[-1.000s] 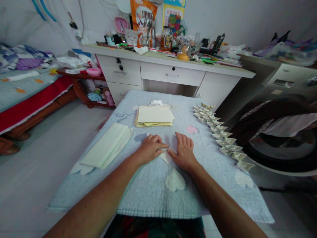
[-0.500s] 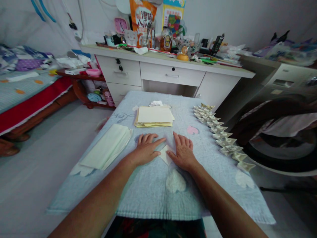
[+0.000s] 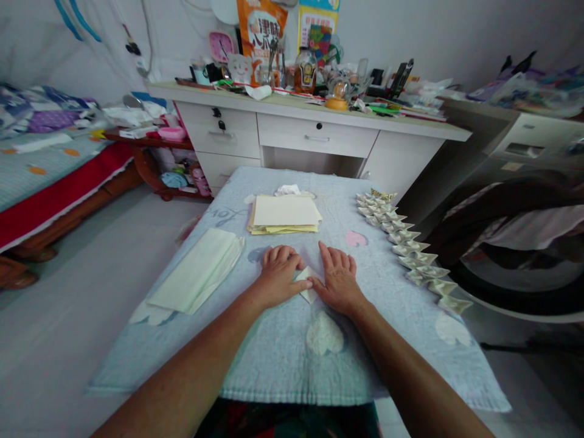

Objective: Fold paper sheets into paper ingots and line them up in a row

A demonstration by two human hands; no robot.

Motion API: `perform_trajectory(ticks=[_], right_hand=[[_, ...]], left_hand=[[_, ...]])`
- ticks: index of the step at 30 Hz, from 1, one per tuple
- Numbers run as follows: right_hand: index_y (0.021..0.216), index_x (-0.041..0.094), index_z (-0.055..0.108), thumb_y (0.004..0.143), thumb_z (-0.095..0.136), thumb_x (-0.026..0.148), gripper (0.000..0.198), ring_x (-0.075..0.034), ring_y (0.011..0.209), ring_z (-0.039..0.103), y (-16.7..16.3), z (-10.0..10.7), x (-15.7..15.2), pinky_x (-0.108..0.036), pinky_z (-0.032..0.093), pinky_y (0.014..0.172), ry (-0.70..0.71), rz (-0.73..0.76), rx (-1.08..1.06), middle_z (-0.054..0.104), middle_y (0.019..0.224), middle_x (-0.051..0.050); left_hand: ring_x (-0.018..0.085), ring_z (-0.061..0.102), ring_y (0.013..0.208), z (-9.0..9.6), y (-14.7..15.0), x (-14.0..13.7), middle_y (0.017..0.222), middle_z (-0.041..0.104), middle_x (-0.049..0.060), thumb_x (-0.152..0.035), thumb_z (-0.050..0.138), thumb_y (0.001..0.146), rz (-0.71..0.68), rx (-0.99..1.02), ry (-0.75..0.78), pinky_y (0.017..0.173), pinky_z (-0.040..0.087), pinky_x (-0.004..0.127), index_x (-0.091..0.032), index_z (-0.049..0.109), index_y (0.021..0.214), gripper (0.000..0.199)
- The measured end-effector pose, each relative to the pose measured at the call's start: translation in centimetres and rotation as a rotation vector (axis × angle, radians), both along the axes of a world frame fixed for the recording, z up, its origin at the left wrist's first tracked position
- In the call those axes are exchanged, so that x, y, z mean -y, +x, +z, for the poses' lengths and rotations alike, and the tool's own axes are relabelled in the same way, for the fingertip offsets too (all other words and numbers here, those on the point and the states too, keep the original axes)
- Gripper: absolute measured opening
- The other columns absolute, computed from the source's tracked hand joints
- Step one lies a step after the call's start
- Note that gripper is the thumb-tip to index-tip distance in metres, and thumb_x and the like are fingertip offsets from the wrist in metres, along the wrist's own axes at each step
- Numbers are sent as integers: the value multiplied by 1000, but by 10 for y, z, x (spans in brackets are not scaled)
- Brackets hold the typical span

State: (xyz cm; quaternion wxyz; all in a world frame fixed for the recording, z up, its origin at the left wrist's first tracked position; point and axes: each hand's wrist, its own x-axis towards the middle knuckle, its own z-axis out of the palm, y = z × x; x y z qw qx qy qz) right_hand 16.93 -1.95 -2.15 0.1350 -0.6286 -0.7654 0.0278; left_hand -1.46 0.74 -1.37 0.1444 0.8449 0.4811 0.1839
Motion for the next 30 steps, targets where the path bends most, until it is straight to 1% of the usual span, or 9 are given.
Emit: perform_trajectory(ticks=[3, 10, 15, 22, 26, 30], right_hand=[[149, 14, 19, 86, 45, 52, 78, -32, 123, 36, 0, 1, 1, -54, 20, 106, -5, 1, 17, 42, 138, -17], [148, 12, 21, 90, 39, 49, 71, -30, 126, 34, 0, 4, 3, -51, 19, 107, -23, -1, 13, 41, 140, -16], [148, 13, 22, 90, 39, 49, 70, -30, 127, 33, -1, 3, 3, -51, 18, 108, -19, -11, 42, 41, 141, -16], [148, 14, 23, 89, 41, 48, 71, -31, 127, 33, -2, 3, 3, -53, 17, 107, -18, -6, 41, 41, 140, -15], [148, 15, 24, 88, 43, 49, 71, -31, 126, 34, -1, 2, 3, -54, 17, 107, -16, -5, 20, 42, 139, -15], [148, 16, 23, 88, 43, 49, 71, -31, 126, 34, -1, 3, 3, -54, 17, 107, -17, 0, 10, 42, 139, -15]], left_hand=[[26, 42, 107, -1, 3, 1, 105, 51, 4, -46, 71, 69, 8, -13, 17, 101, 25, 46, -23, 55, 87, 33], [25, 43, 106, -3, 1, -2, 104, 51, 4, -41, 67, 75, -17, -20, -20, 94, 31, 41, -23, 54, 90, 26], [24, 43, 107, -2, 0, -1, 106, 51, 4, -38, 61, 80, -32, -32, -32, 96, 30, 41, -24, 55, 92, 19], [24, 42, 107, -1, 1, 1, 107, 51, 4, -36, 60, 80, -33, -44, -19, 96, 30, 41, -23, 54, 92, 19], [25, 42, 107, -1, 0, 2, 107, 50, 4, -37, 61, 79, 6, -52, -35, 96, 30, 42, -24, 54, 92, 20], [26, 41, 107, 2, -8, 1, 107, 50, 4, -37, 64, 75, 63, -89, -58, 95, 28, 43, -24, 55, 91, 23]])
